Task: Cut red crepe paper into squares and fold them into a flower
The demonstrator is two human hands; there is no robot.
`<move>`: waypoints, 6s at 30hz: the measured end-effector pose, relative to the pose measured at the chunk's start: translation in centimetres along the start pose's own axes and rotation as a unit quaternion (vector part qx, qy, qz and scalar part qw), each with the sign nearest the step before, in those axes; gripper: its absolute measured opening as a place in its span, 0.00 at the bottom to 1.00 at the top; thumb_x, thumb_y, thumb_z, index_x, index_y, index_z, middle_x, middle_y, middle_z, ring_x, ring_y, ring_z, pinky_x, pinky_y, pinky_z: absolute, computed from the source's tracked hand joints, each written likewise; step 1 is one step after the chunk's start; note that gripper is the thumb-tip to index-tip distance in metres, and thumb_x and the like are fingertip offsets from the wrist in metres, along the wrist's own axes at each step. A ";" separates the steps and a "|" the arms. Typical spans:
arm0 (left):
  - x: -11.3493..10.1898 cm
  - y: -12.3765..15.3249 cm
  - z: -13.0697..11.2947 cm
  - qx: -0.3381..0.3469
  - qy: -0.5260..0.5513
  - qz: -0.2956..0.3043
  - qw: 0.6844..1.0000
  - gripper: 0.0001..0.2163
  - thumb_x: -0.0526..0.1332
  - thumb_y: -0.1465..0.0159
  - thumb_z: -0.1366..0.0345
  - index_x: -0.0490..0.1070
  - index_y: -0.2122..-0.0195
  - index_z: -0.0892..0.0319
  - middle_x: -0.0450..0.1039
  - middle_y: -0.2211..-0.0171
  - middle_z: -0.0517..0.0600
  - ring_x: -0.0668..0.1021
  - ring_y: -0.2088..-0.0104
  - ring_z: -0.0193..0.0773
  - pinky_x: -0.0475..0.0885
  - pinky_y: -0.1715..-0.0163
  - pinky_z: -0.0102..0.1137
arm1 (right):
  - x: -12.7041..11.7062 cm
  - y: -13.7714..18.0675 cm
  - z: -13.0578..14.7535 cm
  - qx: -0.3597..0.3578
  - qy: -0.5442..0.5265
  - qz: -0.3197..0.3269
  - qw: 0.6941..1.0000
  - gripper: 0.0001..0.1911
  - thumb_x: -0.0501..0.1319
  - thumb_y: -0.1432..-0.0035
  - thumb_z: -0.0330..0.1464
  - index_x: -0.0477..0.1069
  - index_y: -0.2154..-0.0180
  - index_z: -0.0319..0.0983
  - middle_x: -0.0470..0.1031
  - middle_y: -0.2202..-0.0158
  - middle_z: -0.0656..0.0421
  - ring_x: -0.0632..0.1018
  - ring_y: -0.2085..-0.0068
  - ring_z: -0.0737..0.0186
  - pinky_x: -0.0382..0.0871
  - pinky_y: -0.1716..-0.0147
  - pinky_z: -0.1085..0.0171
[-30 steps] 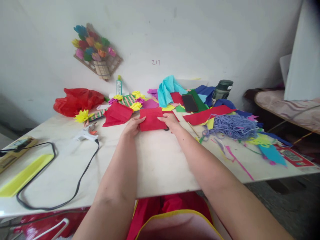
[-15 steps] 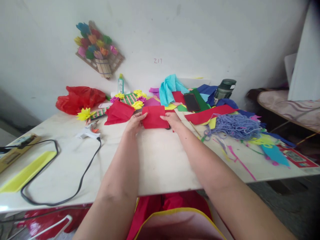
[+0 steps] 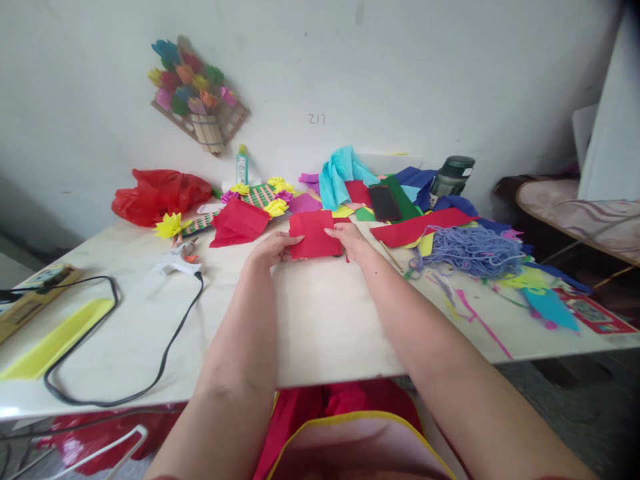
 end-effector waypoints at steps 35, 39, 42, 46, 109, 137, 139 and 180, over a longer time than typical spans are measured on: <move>-0.5 -0.8 -0.7 0.068 -0.035 -0.034 0.996 0.13 0.72 0.59 0.62 0.70 0.80 0.62 0.72 0.81 0.50 0.71 0.82 0.32 0.65 0.82 0.27 | 0.0 0.2 0.2 0.000 -0.055 -0.032 0.998 0.09 0.66 0.57 0.34 0.69 0.73 0.38 0.73 0.79 0.62 0.75 0.75 0.64 0.70 0.70 0.64; -0.5 -0.8 -0.8 0.077 -0.027 -0.033 0.996 0.13 0.73 0.60 0.62 0.71 0.79 0.62 0.71 0.82 0.50 0.71 0.82 0.31 0.64 0.83 0.26 | -0.1 0.2 0.2 -0.002 -0.047 -0.038 0.998 0.10 0.66 0.57 0.35 0.69 0.73 0.38 0.73 0.79 0.63 0.75 0.74 0.64 0.69 0.70 0.65; -0.6 -0.9 -0.8 0.086 -0.024 -0.035 0.995 0.13 0.73 0.60 0.63 0.72 0.78 0.63 0.72 0.80 0.50 0.71 0.81 0.31 0.64 0.81 0.26 | -0.2 0.2 0.3 -0.007 -0.031 -0.046 0.998 0.11 0.67 0.58 0.36 0.69 0.72 0.38 0.74 0.78 0.63 0.76 0.73 0.64 0.69 0.69 0.64; -0.8 -1.0 -0.7 0.089 -0.033 -0.036 0.995 0.13 0.72 0.59 0.63 0.73 0.77 0.63 0.73 0.78 0.51 0.73 0.80 0.32 0.66 0.79 0.27 | -0.3 0.1 0.3 -0.012 -0.040 -0.039 0.998 0.11 0.67 0.58 0.36 0.69 0.73 0.38 0.74 0.78 0.62 0.76 0.72 0.63 0.70 0.67 0.63; 1.6 -0.5 0.1 0.061 0.076 0.033 0.995 0.09 0.65 0.46 0.69 0.75 0.64 0.67 0.78 0.70 0.56 0.79 0.67 0.40 0.74 0.62 0.33 | -0.4 -0.3 0.2 -0.062 -0.042 -0.092 0.993 0.16 0.70 0.65 0.36 0.72 0.71 0.38 0.75 0.77 0.62 0.77 0.69 0.59 0.72 0.66 0.60; 2.0 -0.5 -0.1 0.140 0.100 0.076 0.982 0.20 0.67 0.50 0.70 0.71 0.55 0.63 0.77 0.60 0.57 0.77 0.56 0.44 0.69 0.52 0.37 | 0.5 0.1 0.6 -0.055 -0.116 -0.043 0.991 0.20 0.70 0.65 0.38 0.72 0.67 0.37 0.78 0.71 0.59 0.78 0.68 0.60 0.72 0.63 0.59; 2.0 -0.5 -0.2 0.151 0.095 0.077 0.981 0.20 0.67 0.50 0.70 0.71 0.54 0.63 0.77 0.60 0.56 0.77 0.56 0.43 0.70 0.52 0.36 | 0.7 0.3 0.8 -0.057 -0.135 -0.027 0.989 0.21 0.70 0.63 0.39 0.72 0.66 0.38 0.78 0.69 0.59 0.78 0.67 0.61 0.72 0.62 0.59; 1.7 -1.5 -0.6 0.222 0.134 -0.023 0.966 0.19 0.67 0.49 0.59 0.72 0.58 0.61 0.78 0.64 0.54 0.78 0.59 0.43 0.72 0.55 0.35 | 0.8 0.8 1.7 -0.111 -0.073 -0.107 0.985 0.18 0.67 0.62 0.47 0.71 0.75 0.39 0.71 0.80 0.64 0.75 0.70 0.62 0.71 0.69 0.63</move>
Point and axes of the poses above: each hand's wrist, its own y-axis away from the middle knuckle, its own x-axis out of the palm, z = x × y, the point moved 6 cm from there along -y, towards the middle knuckle
